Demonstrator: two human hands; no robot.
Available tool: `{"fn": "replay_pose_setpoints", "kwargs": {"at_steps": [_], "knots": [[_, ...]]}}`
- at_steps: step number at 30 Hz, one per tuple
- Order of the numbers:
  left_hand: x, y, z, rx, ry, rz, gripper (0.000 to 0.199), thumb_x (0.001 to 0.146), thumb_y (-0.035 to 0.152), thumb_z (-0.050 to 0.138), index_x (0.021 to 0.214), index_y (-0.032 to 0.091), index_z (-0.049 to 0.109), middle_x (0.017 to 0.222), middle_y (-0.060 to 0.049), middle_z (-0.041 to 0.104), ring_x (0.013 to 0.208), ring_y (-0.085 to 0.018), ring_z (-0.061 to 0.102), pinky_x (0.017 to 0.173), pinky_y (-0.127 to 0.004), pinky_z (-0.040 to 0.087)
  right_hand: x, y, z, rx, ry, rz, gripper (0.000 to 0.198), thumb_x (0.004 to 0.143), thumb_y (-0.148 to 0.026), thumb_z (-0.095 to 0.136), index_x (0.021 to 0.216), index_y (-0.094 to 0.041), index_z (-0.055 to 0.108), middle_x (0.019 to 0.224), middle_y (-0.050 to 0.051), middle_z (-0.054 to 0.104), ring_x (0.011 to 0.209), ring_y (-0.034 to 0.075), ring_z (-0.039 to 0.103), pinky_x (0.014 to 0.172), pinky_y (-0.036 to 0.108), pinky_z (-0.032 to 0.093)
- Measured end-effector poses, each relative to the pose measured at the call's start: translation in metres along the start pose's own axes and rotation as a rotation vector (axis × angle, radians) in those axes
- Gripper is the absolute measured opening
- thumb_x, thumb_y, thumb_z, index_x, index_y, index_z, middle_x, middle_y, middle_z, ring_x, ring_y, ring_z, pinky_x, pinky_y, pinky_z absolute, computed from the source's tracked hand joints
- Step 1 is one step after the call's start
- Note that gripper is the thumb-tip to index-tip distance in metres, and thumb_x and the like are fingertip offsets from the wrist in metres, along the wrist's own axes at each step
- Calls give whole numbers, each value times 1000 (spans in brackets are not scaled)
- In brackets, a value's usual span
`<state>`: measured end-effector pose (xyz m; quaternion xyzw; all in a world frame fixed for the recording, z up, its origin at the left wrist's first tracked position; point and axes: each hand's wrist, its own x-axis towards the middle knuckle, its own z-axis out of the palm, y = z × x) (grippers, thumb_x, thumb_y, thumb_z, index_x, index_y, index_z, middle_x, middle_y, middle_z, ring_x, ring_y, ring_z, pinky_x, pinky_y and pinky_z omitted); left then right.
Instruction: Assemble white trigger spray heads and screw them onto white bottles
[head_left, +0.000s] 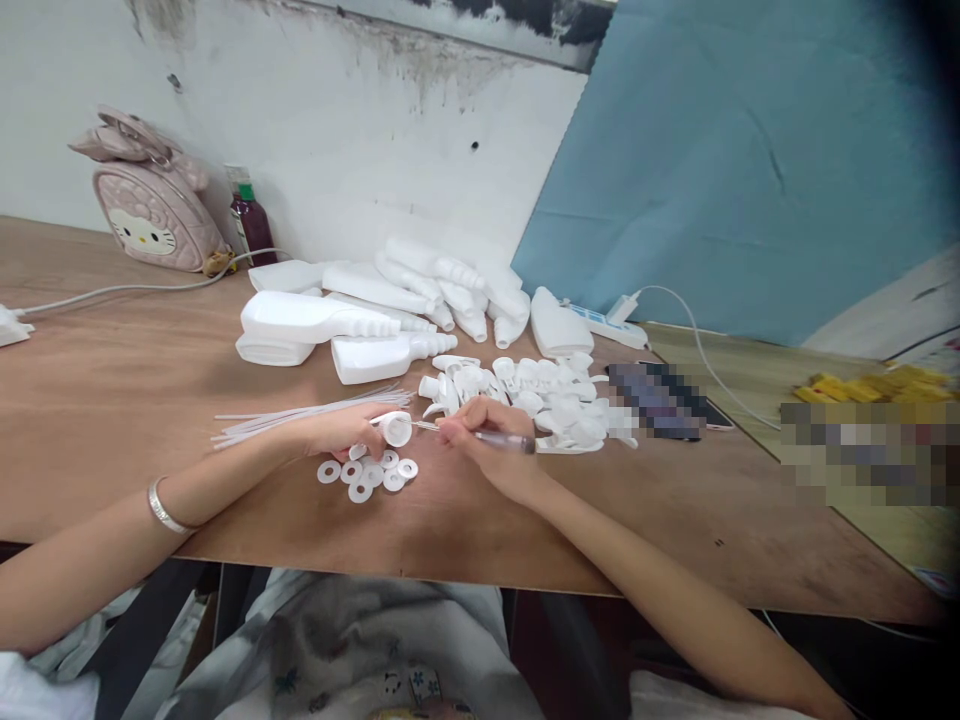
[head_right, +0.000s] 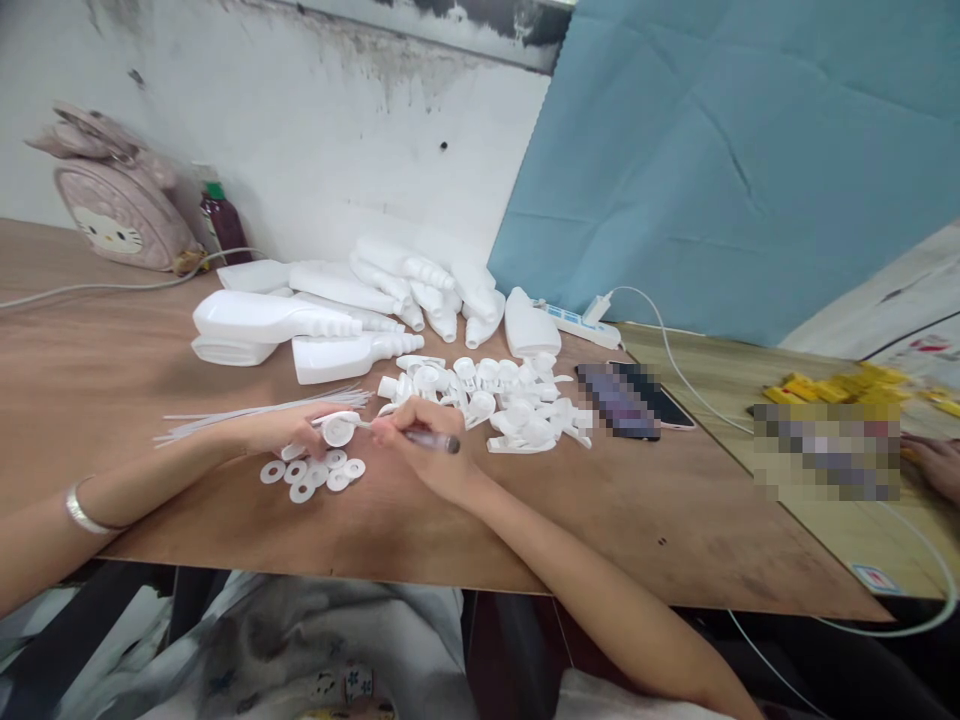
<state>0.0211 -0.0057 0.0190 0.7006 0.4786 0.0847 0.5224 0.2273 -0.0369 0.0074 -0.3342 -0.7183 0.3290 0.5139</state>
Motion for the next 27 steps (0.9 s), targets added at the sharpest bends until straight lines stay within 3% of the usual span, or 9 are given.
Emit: {"fn": "replay_pose_setpoints", "kwargs": {"at_steps": [3,12,20,27], "knots": [[1,-4,0,-70,-103,40,49,56,13,50,105,19,48,85,0,50,69,-14,46,50,-19,33,-2,-2,0,-151,-15,-143,25,74,-22,64,54,-19,50,61,0,63,63,15,63,54,24,47],[5,-4,0,-57,-125,76,33,54,14,54,85,20,47,77,1,46,66,-14,44,49,-20,33,3,-8,-1,164,-6,217,25,75,-31,64,59,-18,50,55,-1,62,49,12,60,48,24,51],[0,1,-1,11,-113,107,32,54,17,55,84,20,47,80,1,47,71,-17,46,52,-20,34,6,-6,-3,244,-47,306,28,73,-35,66,58,-17,49,54,-2,62,50,12,61,49,24,53],[2,-1,-1,30,-130,177,29,55,16,55,83,19,46,78,1,46,72,-16,45,54,-20,35,4,-6,0,256,-58,284,26,70,-33,68,59,-17,51,56,-2,62,52,12,62,49,23,52]]}}
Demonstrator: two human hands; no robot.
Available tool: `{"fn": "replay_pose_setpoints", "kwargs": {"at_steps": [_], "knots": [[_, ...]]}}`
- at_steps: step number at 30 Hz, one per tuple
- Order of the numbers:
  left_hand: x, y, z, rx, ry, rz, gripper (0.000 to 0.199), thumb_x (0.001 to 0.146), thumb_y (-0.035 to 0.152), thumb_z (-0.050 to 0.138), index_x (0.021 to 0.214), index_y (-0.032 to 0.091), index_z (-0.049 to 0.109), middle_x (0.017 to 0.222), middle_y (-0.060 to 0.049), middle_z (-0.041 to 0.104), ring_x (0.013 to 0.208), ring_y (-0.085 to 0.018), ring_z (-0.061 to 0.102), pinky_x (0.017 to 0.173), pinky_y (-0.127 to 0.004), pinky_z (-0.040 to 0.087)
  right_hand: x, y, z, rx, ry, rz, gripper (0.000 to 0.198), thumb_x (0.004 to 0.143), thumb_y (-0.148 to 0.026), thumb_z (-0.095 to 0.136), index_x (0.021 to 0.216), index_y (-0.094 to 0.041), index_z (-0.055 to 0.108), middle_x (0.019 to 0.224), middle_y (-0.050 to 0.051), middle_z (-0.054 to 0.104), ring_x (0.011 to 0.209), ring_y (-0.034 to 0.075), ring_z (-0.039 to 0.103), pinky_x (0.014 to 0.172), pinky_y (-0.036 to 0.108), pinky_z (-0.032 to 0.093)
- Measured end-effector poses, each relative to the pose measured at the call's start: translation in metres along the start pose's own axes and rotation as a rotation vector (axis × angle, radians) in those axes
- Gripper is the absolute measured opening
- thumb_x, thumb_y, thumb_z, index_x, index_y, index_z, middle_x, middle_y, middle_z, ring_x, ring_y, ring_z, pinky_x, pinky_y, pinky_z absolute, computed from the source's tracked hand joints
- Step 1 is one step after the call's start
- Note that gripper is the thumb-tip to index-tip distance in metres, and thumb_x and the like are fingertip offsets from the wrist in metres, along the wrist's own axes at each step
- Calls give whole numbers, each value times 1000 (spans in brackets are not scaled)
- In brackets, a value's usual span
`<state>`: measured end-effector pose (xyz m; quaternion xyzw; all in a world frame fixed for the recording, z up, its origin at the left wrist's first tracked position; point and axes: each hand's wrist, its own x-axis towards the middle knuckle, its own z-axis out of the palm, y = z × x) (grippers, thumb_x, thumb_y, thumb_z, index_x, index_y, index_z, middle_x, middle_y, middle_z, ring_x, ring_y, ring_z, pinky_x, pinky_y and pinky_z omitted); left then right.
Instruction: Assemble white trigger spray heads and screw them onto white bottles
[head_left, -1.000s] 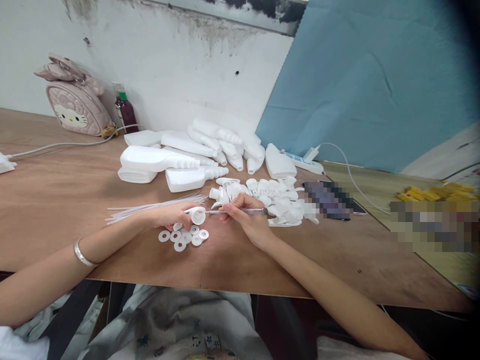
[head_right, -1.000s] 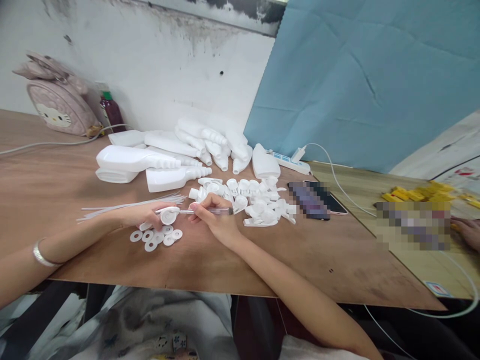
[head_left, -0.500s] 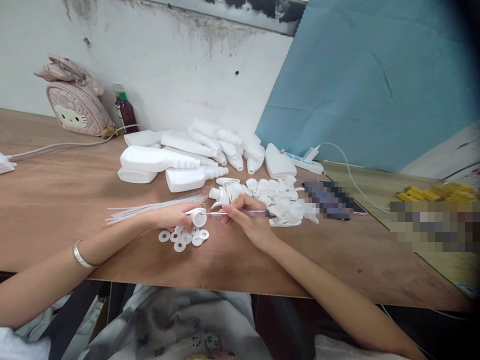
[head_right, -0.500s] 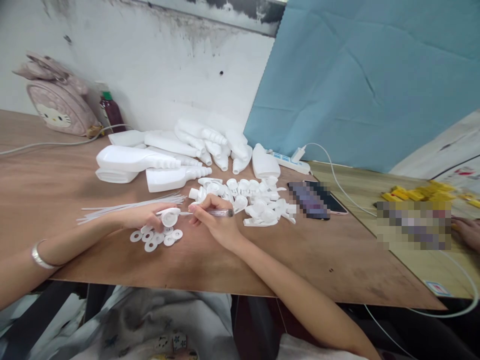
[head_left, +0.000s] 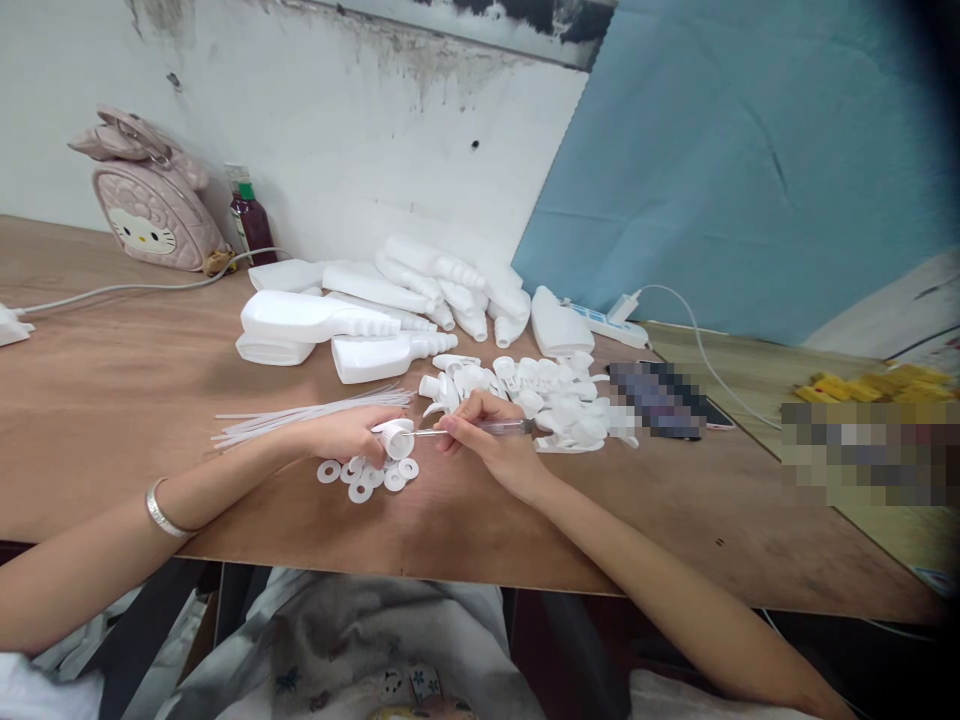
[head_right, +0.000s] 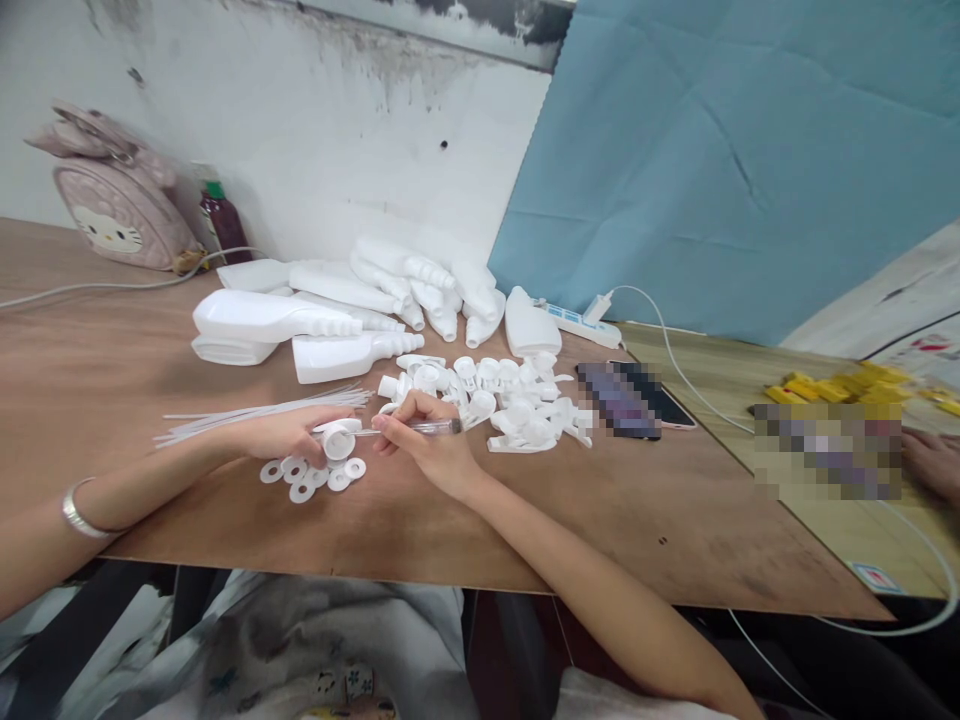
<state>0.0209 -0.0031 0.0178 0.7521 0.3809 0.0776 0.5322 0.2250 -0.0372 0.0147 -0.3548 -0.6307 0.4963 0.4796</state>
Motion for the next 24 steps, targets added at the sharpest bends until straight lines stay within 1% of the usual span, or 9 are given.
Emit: {"fn": "replay_pose_setpoints", "kwargs": {"at_steps": [3,6,10,13,16,19,24], "knots": [[-1,0,0,-18,-9,-11,31,54,17,55,85,19,47,80,1,47,73,-17,46,54,-20,35,0,1,1,32,-2,48,27,71,-35,67,60,-17,51,56,-2,63,52,12,62,51,24,53],[-2,1,1,-53,-13,-48,33,54,18,56,86,20,47,78,1,46,70,-17,46,50,-21,35,1,3,1,94,7,113,28,70,-37,67,60,-18,50,57,-2,63,52,12,62,52,25,53],[-2,1,1,-74,-11,-49,31,54,16,56,83,19,46,77,1,45,67,-16,45,48,-20,35,3,6,1,190,18,205,31,67,-36,70,57,-17,48,61,-2,64,52,11,61,50,22,52],[-2,1,1,-82,-5,-59,30,54,16,56,81,19,45,75,1,44,65,-15,44,47,-20,34,4,8,1,245,9,256,31,67,-36,70,57,-17,47,62,-2,65,51,10,61,50,20,51],[-2,2,1,-81,-5,-60,29,53,16,56,81,19,45,76,1,45,66,-15,44,48,-20,35,4,10,2,274,12,256,29,68,-35,70,58,-18,48,64,-1,65,53,10,61,51,21,52],[-2,3,2,-76,-10,-51,29,54,16,56,81,19,45,76,2,45,67,-15,44,49,-20,35,3,10,3,250,31,233,28,68,-36,70,58,-18,50,65,-1,65,55,12,62,53,23,53],[-1,2,1,-90,-32,-43,29,55,16,56,81,19,43,75,2,44,65,-14,43,49,-20,35,-1,8,5,162,47,143,26,70,-36,68,61,-18,52,62,-1,64,57,14,63,54,26,54]]}}
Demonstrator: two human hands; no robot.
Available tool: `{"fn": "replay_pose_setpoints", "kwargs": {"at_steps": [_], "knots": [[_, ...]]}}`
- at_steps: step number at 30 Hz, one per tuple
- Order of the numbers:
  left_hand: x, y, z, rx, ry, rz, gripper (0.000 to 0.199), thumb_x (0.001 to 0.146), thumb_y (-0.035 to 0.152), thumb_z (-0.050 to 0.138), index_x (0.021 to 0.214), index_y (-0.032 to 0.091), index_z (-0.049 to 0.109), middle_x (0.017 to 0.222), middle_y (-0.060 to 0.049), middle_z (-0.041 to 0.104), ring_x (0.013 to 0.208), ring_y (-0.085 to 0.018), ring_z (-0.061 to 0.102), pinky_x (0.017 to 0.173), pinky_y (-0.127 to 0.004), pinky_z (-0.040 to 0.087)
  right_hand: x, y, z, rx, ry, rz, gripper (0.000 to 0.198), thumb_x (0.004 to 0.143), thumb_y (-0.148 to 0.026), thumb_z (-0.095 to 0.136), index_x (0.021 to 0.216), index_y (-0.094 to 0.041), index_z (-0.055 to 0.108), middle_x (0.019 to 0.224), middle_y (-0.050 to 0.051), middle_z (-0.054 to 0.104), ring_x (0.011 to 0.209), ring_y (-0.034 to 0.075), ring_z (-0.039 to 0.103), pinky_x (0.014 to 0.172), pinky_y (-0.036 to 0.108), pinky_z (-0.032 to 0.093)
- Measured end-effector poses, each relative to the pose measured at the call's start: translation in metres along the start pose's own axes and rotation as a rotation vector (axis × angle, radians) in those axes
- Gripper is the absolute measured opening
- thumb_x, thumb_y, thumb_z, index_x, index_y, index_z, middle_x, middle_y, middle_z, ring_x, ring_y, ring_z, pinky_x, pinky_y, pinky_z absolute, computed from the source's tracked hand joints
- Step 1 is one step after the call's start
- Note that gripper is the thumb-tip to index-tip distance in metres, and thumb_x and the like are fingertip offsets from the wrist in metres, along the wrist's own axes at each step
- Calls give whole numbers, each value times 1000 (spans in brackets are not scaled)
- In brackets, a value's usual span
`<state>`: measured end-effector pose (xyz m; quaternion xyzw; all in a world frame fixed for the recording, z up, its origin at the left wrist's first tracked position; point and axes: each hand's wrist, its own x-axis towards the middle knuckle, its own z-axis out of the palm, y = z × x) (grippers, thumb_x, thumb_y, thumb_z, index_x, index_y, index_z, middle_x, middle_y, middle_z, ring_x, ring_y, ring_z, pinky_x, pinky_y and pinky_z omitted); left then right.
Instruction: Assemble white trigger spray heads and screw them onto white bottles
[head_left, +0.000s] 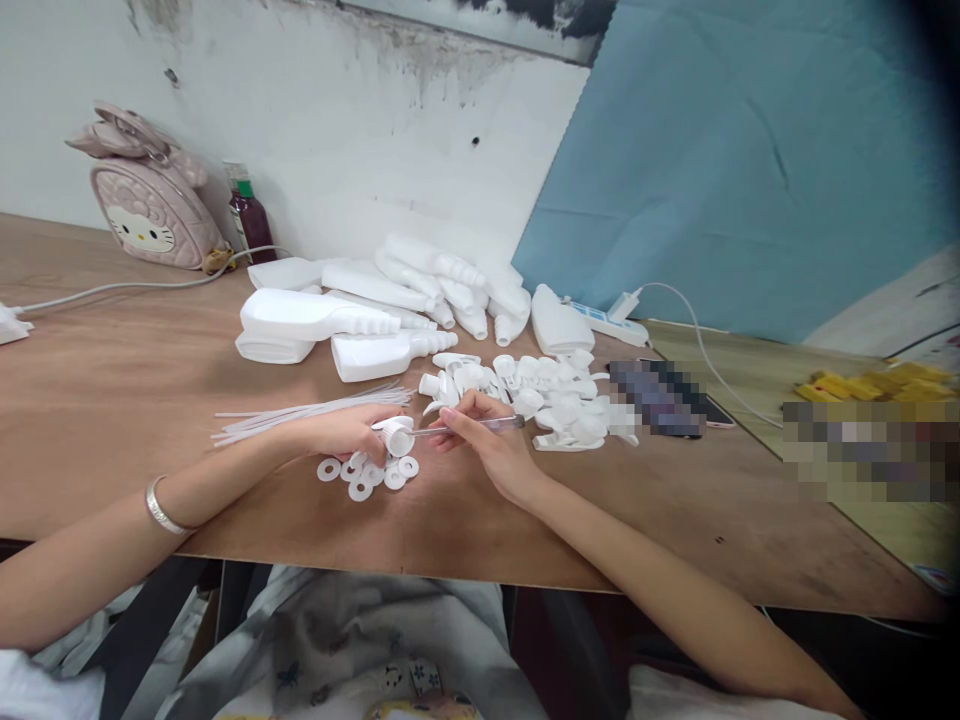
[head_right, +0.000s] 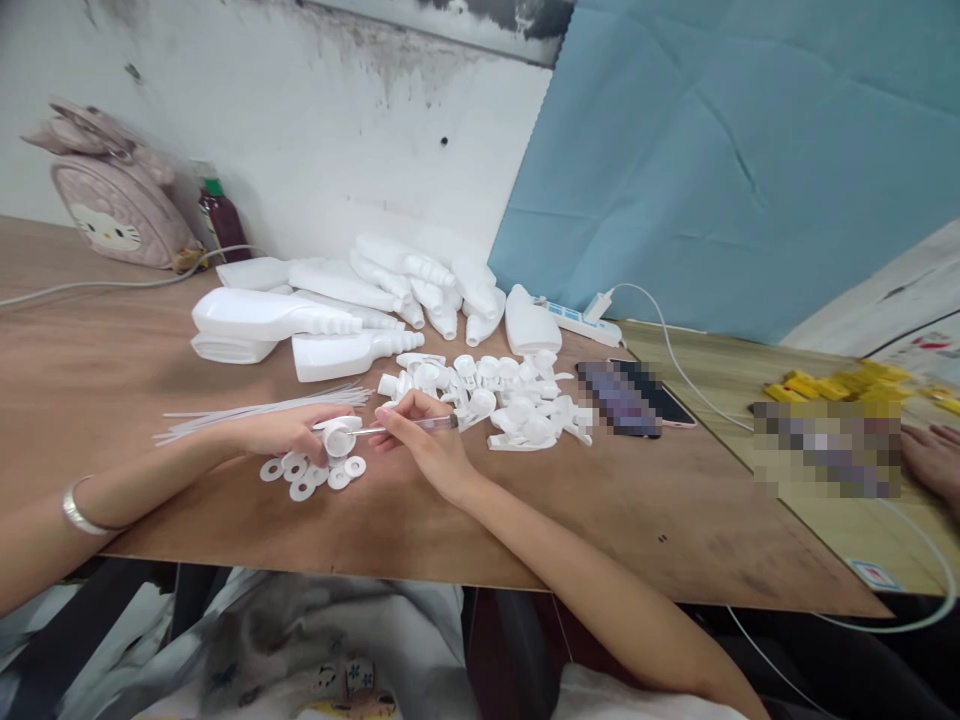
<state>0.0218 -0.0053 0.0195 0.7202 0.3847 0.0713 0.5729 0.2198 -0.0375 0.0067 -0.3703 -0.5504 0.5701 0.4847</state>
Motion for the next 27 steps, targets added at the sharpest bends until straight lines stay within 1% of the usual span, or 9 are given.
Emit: {"fn": "replay_pose_setpoints", "kwargs": {"at_steps": [3,9,15,19,23,27], "knots": [[-1,0,0,29,3,4,30,55,17,56,83,19,44,76,2,45,66,-15,45,50,-20,35,-1,0,0,-6,-11,-4,25,71,-36,67,61,-18,52,63,-1,65,59,14,64,55,26,54],[-1,1,1,102,16,7,32,56,17,56,85,18,43,79,2,45,70,-15,45,53,-20,36,1,1,-1,49,0,81,26,70,-34,69,59,-17,52,64,0,65,56,13,62,52,23,53],[-3,2,-1,196,61,44,31,57,17,57,84,16,44,79,2,45,75,-15,45,59,-19,36,1,4,-1,63,-24,73,24,71,-33,68,60,-17,53,63,-1,65,55,12,62,51,22,52],[-4,1,-2,237,105,58,29,57,17,56,83,17,42,77,3,44,72,-14,45,58,-19,36,1,7,-2,72,-34,78,23,72,-33,67,61,-17,53,64,-1,65,55,11,62,52,21,51],[-4,-2,-3,301,146,58,28,58,17,55,84,17,44,77,2,47,72,-16,48,56,-20,35,1,8,-2,64,-27,90,24,72,-34,67,61,-17,52,65,-1,65,55,11,62,51,20,50],[-3,-6,-4,337,174,75,30,58,18,54,87,17,46,80,1,51,74,-18,51,59,-21,38,2,9,-2,53,-22,100,26,70,-36,67,62,-17,52,67,0,66,55,11,61,52,21,49]]}}
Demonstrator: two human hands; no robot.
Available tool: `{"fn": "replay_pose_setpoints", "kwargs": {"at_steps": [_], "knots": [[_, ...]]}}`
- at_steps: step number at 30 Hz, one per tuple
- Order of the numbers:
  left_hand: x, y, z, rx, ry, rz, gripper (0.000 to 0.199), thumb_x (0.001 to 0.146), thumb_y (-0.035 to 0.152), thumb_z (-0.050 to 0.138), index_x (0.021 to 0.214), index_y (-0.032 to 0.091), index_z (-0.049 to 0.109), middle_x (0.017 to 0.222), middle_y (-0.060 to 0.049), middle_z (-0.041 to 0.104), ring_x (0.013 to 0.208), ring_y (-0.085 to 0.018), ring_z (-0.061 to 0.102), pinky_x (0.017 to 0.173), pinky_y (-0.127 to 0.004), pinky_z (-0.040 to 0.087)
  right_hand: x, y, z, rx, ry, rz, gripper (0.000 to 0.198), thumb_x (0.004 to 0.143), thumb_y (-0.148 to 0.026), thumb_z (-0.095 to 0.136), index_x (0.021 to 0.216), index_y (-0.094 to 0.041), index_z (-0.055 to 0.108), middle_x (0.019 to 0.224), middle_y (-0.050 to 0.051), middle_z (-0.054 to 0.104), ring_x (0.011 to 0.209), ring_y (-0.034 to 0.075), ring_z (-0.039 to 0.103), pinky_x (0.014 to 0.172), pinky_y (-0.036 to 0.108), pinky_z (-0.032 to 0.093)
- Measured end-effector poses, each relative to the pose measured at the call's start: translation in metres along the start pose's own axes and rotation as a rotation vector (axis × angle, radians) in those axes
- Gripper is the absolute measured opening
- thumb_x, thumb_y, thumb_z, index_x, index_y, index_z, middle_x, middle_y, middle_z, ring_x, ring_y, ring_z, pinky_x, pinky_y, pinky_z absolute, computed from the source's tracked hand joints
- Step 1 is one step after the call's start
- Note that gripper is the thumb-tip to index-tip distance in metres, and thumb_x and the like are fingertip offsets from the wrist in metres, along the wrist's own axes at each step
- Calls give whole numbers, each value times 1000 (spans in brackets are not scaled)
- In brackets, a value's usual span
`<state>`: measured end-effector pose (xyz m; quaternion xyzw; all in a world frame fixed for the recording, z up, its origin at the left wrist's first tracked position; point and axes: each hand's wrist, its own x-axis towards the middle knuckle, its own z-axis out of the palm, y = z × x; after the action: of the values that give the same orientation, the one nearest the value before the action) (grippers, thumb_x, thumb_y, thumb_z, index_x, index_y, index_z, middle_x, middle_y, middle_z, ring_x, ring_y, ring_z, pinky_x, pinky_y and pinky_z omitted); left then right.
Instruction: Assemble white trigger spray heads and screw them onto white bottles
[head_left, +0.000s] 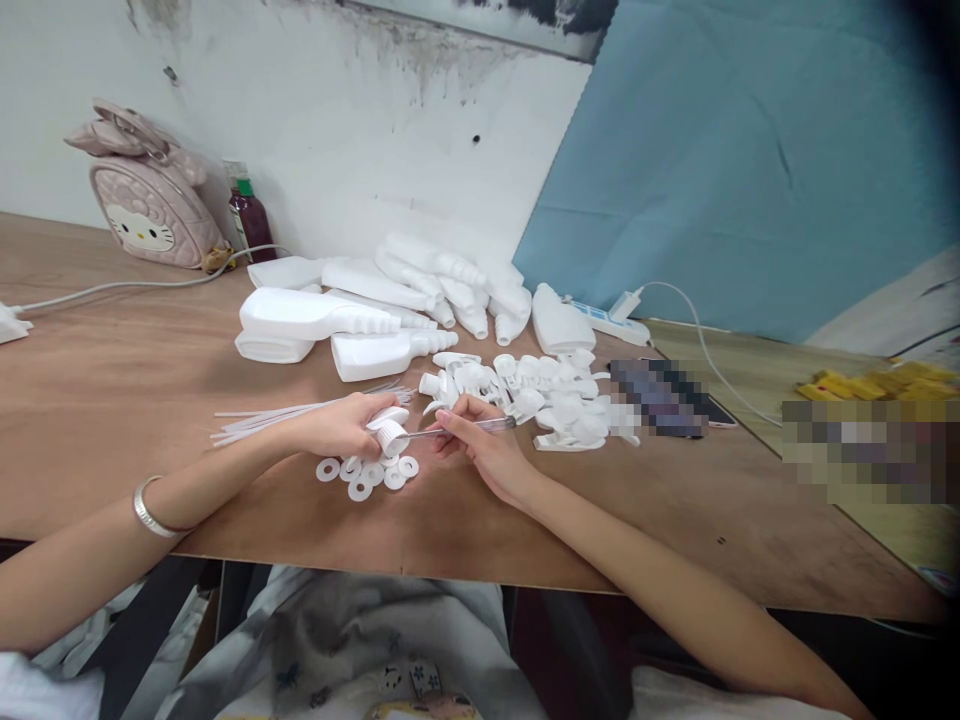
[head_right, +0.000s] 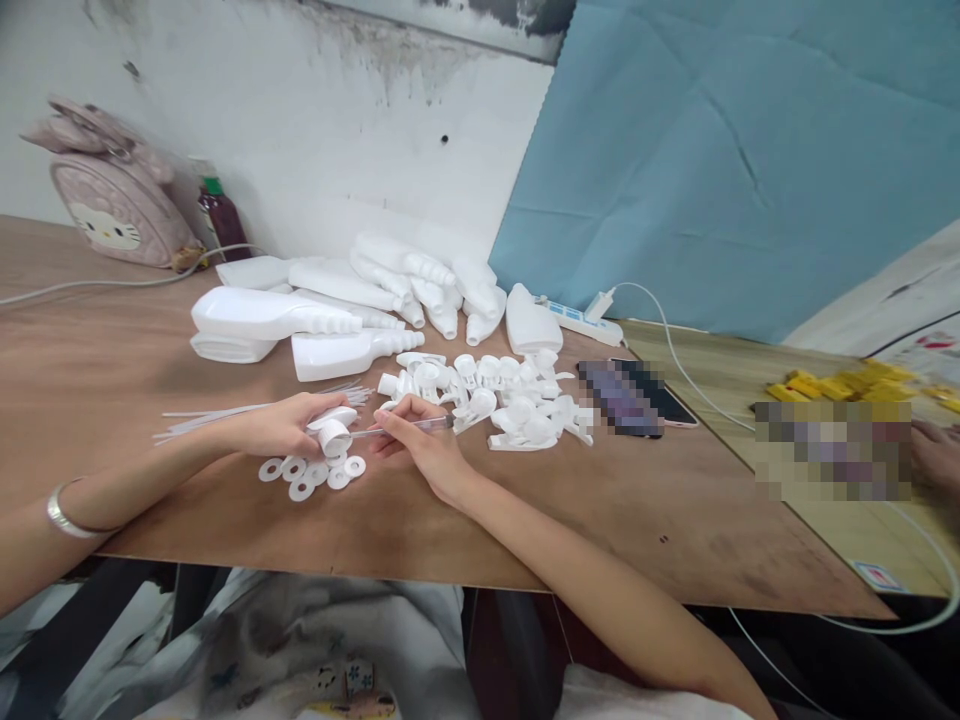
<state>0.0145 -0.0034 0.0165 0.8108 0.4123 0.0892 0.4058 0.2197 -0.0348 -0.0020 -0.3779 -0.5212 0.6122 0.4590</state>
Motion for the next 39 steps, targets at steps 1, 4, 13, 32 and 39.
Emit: {"fn": "replay_pose_setpoints", "kwargs": {"at_steps": [1,4,13,32,39], "knots": [[0,-1,0,20,11,-1,29,59,18,53,87,17,46,79,1,52,74,-18,52,60,-21,38,0,0,0,-7,2,2,26,70,-37,68,62,-17,52,67,0,66,55,11,61,52,22,49],[1,-3,1,99,47,-1,25,60,19,52,85,17,46,78,0,55,72,-18,54,61,-22,39,0,1,1,-36,4,6,27,69,-38,68,62,-17,53,66,0,66,54,11,60,51,22,49],[0,0,1,221,87,-14,23,61,16,50,83,18,43,75,0,57,67,-18,57,55,-22,38,3,8,0,-53,-9,6,26,69,-34,68,60,-17,52,65,0,65,53,12,61,49,22,51],[-1,1,-2,216,48,-42,31,60,18,48,92,18,46,80,-2,58,71,-21,57,57,-23,38,3,8,-2,-120,40,8,27,68,-38,68,57,-19,53,60,-1,62,48,11,54,48,24,47],[-1,0,-3,227,31,-58,32,61,18,49,92,17,47,80,-2,59,71,-20,57,58,-23,38,3,8,-3,-133,103,-28,28,70,-38,66,56,-19,51,58,-2,60,47,10,51,47,23,44]]}}
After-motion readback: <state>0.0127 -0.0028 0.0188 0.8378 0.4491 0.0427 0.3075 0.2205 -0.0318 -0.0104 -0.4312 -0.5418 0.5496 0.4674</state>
